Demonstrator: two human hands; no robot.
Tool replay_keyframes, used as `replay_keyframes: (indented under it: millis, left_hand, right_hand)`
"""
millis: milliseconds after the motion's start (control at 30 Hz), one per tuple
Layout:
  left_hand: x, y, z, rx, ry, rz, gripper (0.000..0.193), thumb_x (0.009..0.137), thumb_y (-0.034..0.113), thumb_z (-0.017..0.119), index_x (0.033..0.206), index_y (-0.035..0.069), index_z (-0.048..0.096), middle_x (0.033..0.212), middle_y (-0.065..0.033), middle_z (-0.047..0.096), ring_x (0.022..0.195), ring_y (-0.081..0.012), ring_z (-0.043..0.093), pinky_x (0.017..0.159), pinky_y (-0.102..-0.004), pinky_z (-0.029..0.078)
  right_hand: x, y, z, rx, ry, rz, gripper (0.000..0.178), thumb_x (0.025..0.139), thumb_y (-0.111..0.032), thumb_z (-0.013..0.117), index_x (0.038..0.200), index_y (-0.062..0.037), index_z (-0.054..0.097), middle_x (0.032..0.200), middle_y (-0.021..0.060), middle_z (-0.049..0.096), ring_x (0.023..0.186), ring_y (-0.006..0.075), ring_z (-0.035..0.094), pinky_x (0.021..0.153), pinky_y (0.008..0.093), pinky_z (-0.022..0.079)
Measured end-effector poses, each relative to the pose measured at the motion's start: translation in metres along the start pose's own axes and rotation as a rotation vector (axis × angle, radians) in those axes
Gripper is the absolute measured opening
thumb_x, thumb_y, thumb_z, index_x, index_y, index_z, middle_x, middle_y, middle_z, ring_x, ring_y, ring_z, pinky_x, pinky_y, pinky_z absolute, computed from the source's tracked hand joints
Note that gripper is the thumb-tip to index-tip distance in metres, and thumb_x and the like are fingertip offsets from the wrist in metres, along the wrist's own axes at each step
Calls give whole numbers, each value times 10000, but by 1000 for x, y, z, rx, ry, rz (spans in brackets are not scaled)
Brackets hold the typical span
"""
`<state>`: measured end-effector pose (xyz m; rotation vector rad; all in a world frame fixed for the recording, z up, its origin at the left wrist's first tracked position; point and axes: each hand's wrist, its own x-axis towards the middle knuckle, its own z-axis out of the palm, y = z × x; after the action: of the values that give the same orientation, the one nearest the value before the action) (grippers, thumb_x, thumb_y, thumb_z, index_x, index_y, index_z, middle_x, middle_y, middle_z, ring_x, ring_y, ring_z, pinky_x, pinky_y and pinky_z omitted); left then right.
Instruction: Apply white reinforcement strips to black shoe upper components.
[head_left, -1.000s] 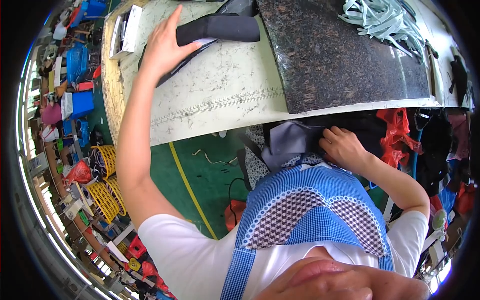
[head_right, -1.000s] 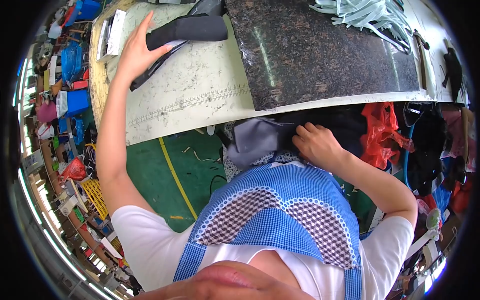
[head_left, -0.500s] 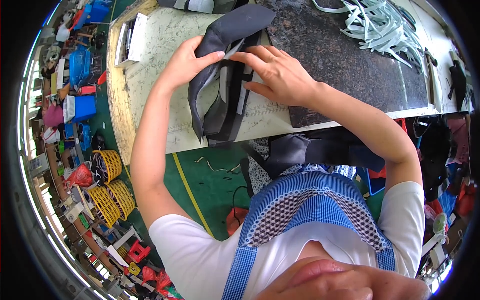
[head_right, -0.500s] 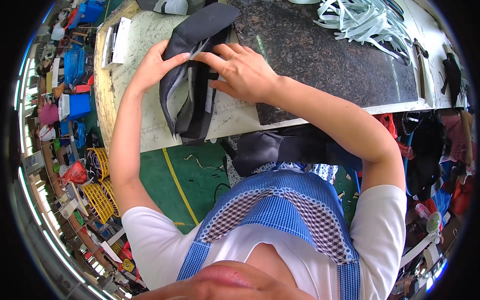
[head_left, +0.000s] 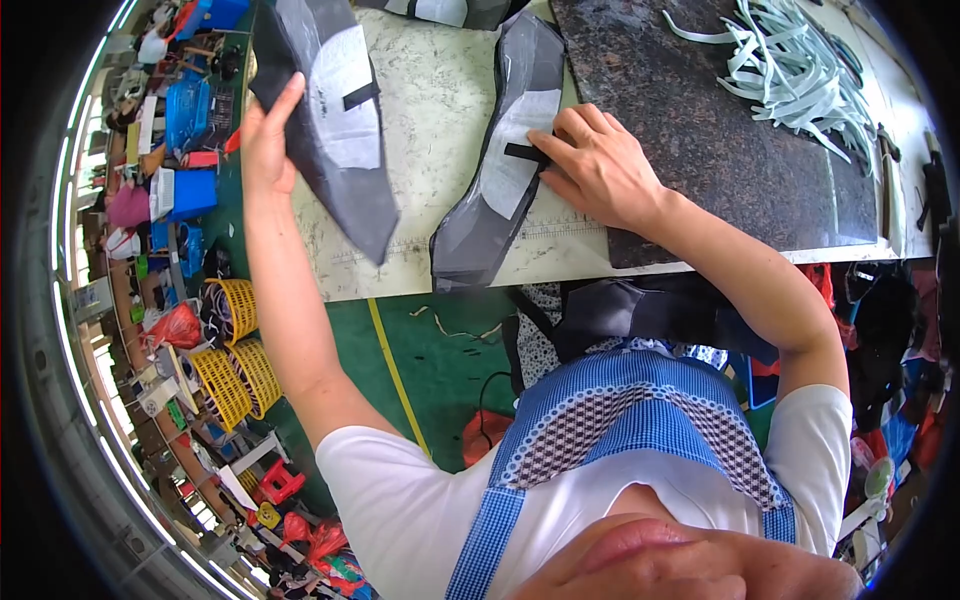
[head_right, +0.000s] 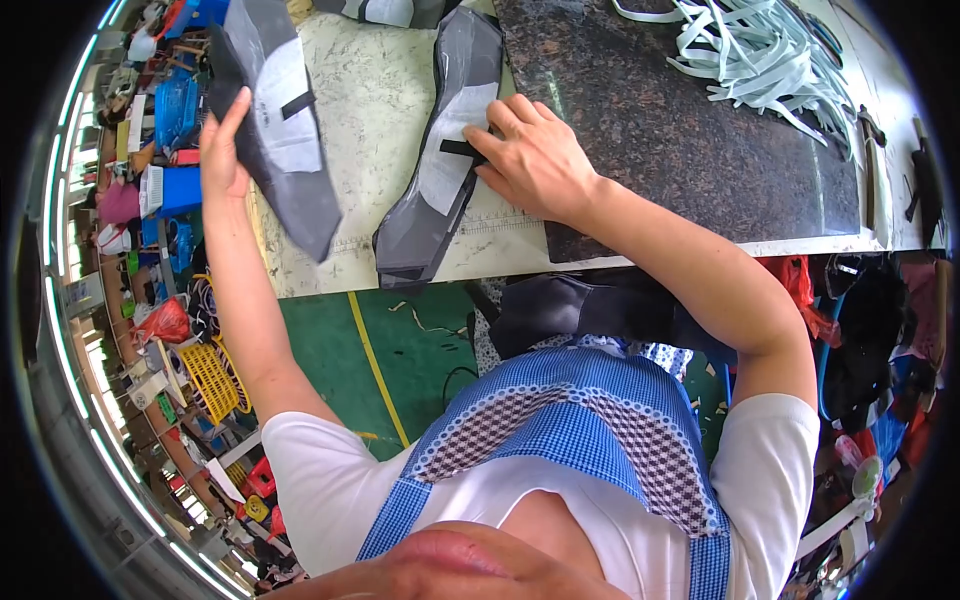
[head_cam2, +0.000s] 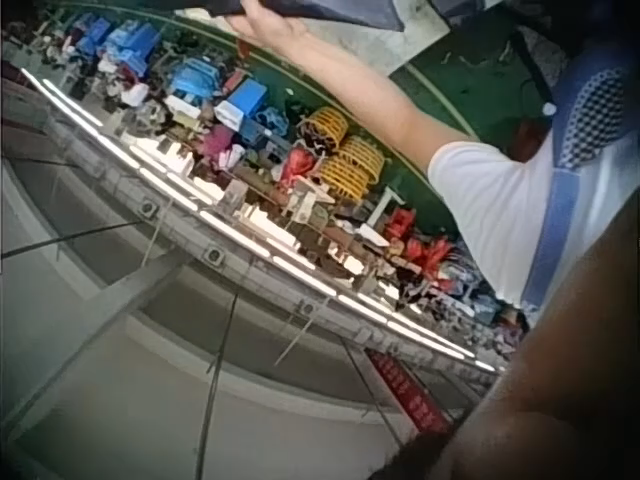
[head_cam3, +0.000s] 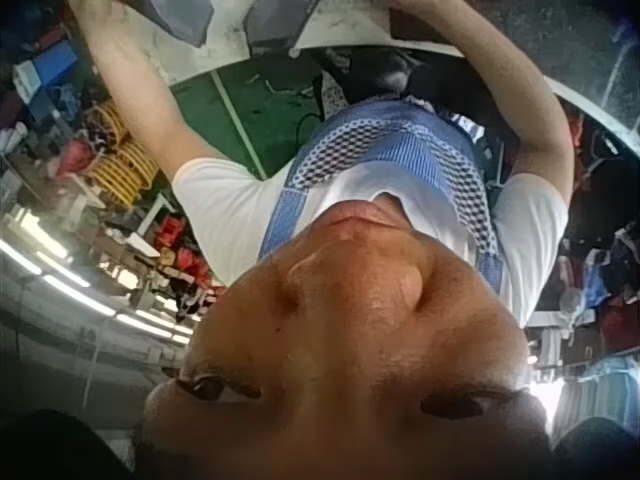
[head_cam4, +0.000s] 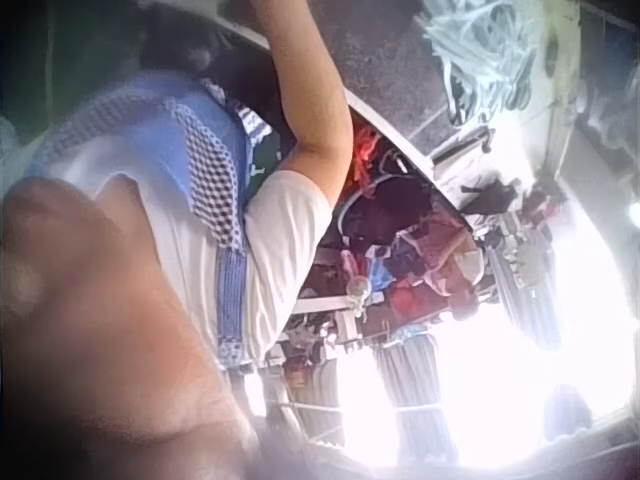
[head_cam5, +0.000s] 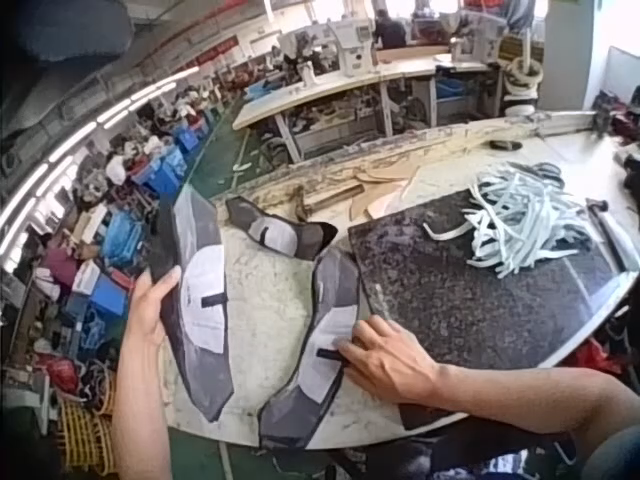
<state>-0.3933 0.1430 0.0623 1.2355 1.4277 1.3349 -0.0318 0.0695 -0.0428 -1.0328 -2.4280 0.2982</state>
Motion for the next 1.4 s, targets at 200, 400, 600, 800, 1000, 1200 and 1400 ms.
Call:
replay_keyframes:
  millis: [200, 400, 600, 800, 1000, 1200, 1400]
  left_hand:
    - [18, 89, 60, -204, -355, 91, 352, 1053, 245, 598, 1282, -15, 661, 1241, -152, 716, 1053, -224, 720, 992, -374, 548]
    - [-54, 55, 316, 256, -1225, 432, 427, 893, 379, 775, 1025, -13, 667, 1039, -110, 734, 1019, -217, 706, 864, -403, 552]
    - [-52, -7, 349, 624, -1061, 822, 477, 831, 414, 822, 1061, 31, 656, 975, -122, 694, 918, -293, 700, 820, -401, 548]
    - [-19, -7, 386, 661, -739, 1015, 341, 894, 324, 776, 1072, 49, 680, 1170, -111, 666, 1102, -304, 644, 969, -407, 510]
    - [-21, -19, 380, 672, -773, 995, 378, 904, 344, 772, 1119, 46, 688, 1178, -124, 690, 1142, -314, 648, 1001, -422, 496]
    - [1, -5, 387, 533, -599, 557, 315, 923, 368, 734, 925, 52, 728, 848, -101, 765, 789, -308, 751, 717, -398, 581]
    - [-22, -12, 384, 782, -876, 708, 341, 901, 417, 750, 1010, 96, 716, 1039, -113, 743, 970, -328, 720, 845, -429, 573]
  right_hand:
    - [-22, -7, -8, 106, 279, -149, 547, 809, -163, 710, 1343, -93, 616, 1207, 119, 596, 1062, 323, 597, 919, 449, 516]
    - [-105, -57, -74, 506, -144, -220, 215, 888, -244, 693, 894, -45, 611, 830, 93, 615, 816, 300, 638, 721, 424, 537]
    - [-127, 0, -194, 705, -96, 142, 119, 913, -115, 700, 995, -33, 726, 856, 101, 714, 782, 261, 707, 717, 383, 568]
    - [-30, 199, -184, -259, 342, 681, 355, 872, -332, 711, 1016, -10, 672, 958, 246, 727, 938, 425, 712, 804, 517, 563]
    - [-3, 231, -166, 280, 378, 681, 426, 821, -152, 715, 1188, 51, 648, 831, 188, 737, 762, 283, 725, 693, 390, 579]
    - [-3, 228, -163, 138, 312, 790, 427, 862, -276, 738, 1183, 0, 679, 934, 147, 745, 866, 241, 714, 762, 377, 571]
    - [5, 239, -151, 397, 423, 692, 456, 840, -201, 793, 1231, 5, 685, 965, 115, 759, 844, 170, 723, 773, 336, 570]
